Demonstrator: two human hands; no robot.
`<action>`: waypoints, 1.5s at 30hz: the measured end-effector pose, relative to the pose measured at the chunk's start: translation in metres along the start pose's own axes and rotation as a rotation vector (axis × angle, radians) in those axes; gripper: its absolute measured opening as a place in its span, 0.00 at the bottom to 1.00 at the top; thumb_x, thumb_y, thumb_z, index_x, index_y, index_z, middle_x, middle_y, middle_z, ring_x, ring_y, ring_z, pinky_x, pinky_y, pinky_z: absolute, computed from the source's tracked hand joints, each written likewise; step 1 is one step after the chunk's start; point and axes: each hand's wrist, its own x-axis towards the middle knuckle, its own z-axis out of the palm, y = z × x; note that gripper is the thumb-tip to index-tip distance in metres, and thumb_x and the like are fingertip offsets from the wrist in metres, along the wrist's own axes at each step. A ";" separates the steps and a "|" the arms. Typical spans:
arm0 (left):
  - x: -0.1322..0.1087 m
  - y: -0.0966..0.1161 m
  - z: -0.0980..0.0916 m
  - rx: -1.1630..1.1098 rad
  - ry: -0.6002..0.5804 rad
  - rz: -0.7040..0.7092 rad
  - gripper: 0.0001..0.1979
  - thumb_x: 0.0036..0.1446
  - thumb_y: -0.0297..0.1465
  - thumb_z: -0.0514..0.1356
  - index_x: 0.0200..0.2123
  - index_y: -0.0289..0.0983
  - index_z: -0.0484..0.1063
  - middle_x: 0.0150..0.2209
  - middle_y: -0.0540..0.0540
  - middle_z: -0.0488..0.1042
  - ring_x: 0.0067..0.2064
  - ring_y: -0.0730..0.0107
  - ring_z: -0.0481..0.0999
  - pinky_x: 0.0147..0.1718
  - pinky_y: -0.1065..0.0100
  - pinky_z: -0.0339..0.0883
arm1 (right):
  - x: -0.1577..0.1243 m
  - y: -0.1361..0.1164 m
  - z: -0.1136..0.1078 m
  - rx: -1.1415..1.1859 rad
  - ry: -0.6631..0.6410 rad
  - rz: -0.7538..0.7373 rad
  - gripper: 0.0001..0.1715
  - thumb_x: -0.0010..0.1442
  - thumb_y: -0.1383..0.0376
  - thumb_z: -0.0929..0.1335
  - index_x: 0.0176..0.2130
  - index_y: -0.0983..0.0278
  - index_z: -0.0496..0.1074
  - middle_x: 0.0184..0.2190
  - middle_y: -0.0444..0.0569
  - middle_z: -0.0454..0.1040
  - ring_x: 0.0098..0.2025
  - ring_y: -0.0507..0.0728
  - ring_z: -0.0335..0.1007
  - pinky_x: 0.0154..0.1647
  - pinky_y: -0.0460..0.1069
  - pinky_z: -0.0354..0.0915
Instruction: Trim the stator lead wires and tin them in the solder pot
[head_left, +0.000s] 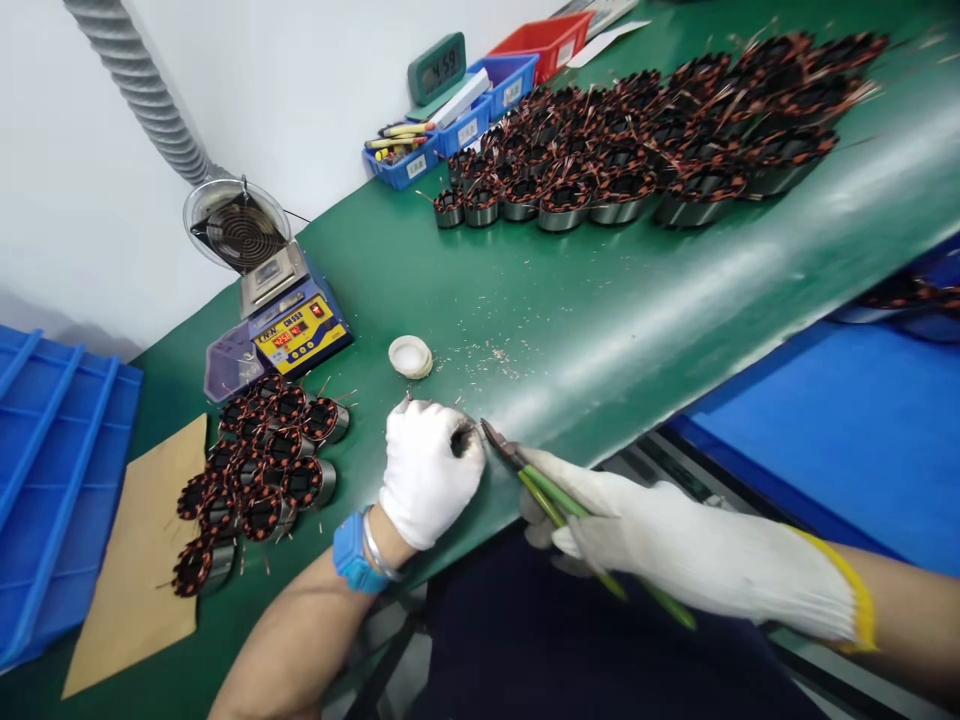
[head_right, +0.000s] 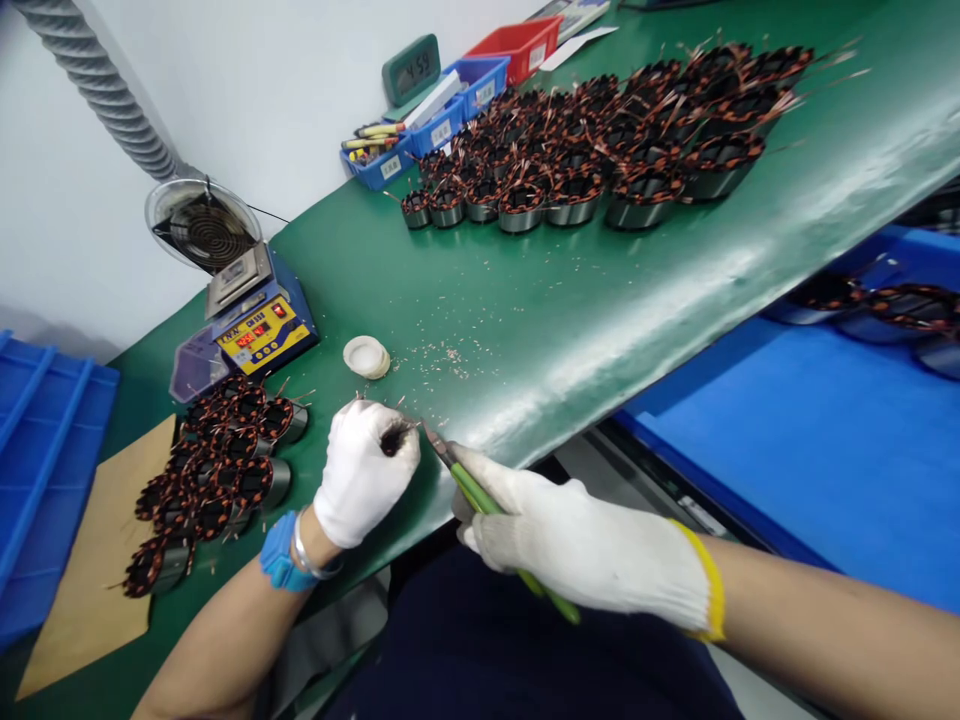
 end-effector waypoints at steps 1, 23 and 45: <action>0.000 0.000 0.000 0.000 -0.001 0.001 0.09 0.56 0.25 0.62 0.25 0.41 0.69 0.26 0.48 0.74 0.33 0.61 0.74 0.46 0.56 0.71 | 0.000 0.000 0.000 0.008 -0.004 0.009 0.52 0.51 0.58 0.70 0.72 0.61 0.60 0.38 0.50 0.74 0.32 0.56 0.66 0.33 0.51 0.70; -0.004 -0.009 -0.002 -0.109 0.000 0.093 0.06 0.55 0.25 0.61 0.27 0.40 0.71 0.27 0.49 0.76 0.33 0.63 0.76 0.51 0.55 0.71 | 0.003 -0.002 -0.007 0.169 -0.060 0.154 0.31 0.51 0.56 0.75 0.53 0.61 0.70 0.33 0.43 0.65 0.30 0.51 0.61 0.30 0.48 0.64; -0.003 -0.002 -0.003 0.038 0.085 -0.056 0.08 0.54 0.28 0.62 0.38 0.39 0.77 0.36 0.43 0.81 0.43 0.52 0.79 0.48 0.51 0.72 | 0.024 -0.011 -0.041 -0.799 0.498 -0.192 0.26 0.64 0.55 0.63 0.54 0.62 0.78 0.47 0.57 0.81 0.47 0.69 0.78 0.50 0.62 0.72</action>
